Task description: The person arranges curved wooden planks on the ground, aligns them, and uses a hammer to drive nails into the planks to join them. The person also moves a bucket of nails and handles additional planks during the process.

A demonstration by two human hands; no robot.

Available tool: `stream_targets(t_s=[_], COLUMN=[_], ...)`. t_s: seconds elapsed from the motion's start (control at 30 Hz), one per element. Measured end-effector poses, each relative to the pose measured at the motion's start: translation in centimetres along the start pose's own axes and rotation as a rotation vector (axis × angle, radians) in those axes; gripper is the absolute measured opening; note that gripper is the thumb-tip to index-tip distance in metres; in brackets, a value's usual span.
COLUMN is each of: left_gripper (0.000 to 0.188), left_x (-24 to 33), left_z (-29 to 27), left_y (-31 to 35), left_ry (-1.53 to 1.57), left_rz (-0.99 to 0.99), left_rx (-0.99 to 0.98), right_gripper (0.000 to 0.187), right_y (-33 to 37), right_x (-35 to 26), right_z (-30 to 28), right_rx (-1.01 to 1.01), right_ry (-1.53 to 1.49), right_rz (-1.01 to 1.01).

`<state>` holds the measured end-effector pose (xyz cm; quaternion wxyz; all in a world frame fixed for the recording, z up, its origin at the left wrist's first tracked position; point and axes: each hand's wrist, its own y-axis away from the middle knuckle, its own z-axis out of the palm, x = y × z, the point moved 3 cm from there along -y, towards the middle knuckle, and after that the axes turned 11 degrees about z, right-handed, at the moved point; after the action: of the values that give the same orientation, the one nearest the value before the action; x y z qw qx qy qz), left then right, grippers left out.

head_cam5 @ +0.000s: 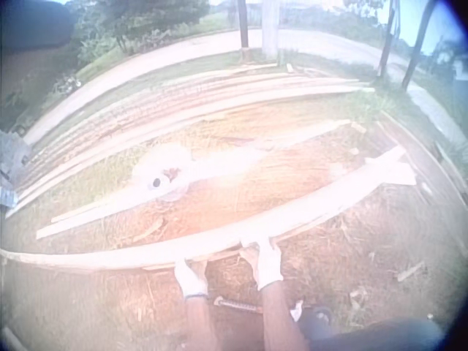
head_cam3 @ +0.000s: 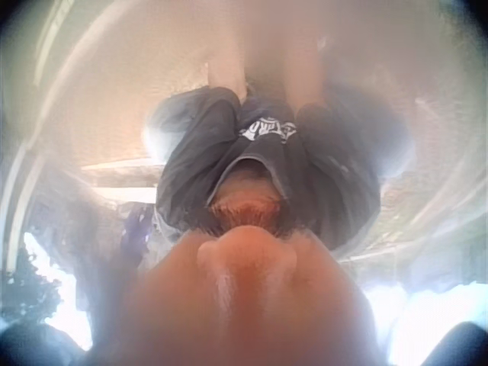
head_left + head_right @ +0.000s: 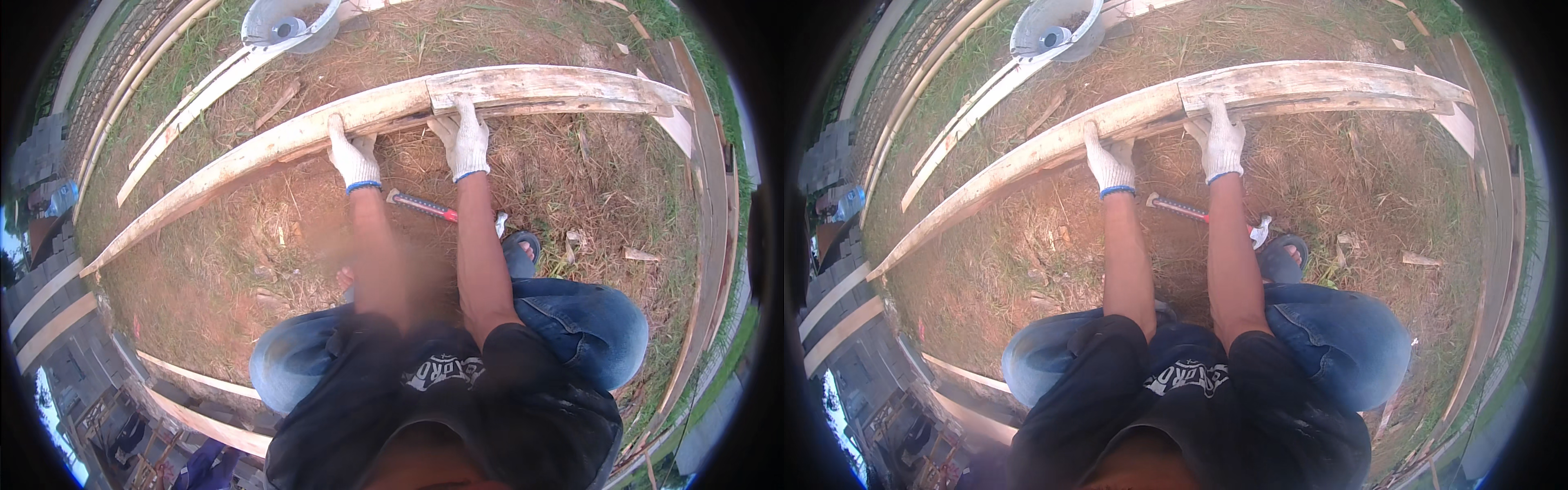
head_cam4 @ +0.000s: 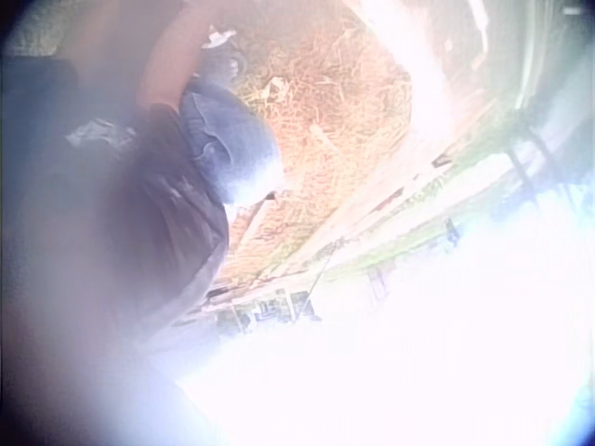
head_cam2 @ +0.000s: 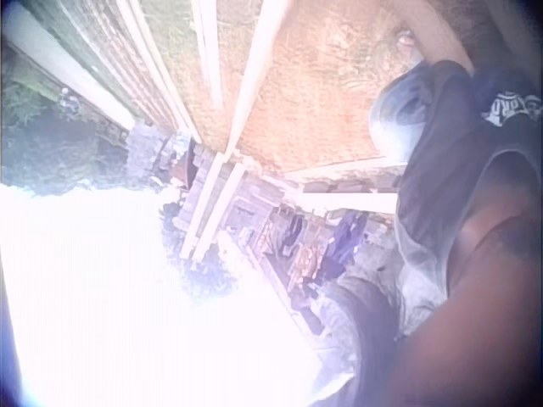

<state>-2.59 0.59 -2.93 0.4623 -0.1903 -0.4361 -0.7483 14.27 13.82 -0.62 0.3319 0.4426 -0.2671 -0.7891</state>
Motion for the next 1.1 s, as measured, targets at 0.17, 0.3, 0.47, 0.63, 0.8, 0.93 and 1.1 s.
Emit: stream_targets(t_s=[0.17, 0.3, 0.47, 0.63, 0.8, 0.93, 1.1], left_gripper=[0.088, 0.088, 0.082, 0.083, 0.081, 0.084, 0.085], left_x=[0.2, 1.2, 4.6, 7.3, 8.4, 8.6, 8.4], left_z=[-0.1, -0.1, -1.4, -4.3, -2.6, -3.1, -3.6], left_y=[-0.9, -0.6, -0.9, -3.7, -3.4, -3.8, -4.5], left_ry=[0.013, -0.037, -0.048, -0.195, -0.195, -0.222, -0.212], left_rz=[0.044, 0.109, 0.157, 0.257, 0.207, 0.233, 0.244], left_rx=[-0.122, -0.138, 0.019, 0.072, -0.048, -0.088, -0.104], right_gripper=[0.093, 0.077, 0.063, 0.059, 0.055, 0.052, 0.052], right_y=[-0.2, -0.2, -0.4, 0.8, 0.2, 0.0, 0.0], right_x=[-0.2, -0.4, -0.2, -0.7, -0.6, -0.4, -0.3], right_z=[0.3, 0.1, -0.5, 1.1, 0.4, 0.6, 0.5], right_rx=[-0.041, -0.065, -0.004, 0.025, 0.022, 0.044, 0.048], right_ry=[-0.12, -0.126, -0.084, -0.074, -0.074, -0.053, -0.051], right_rz=[0.039, 0.044, 0.019, 0.027, 0.001, -0.021, -0.012])
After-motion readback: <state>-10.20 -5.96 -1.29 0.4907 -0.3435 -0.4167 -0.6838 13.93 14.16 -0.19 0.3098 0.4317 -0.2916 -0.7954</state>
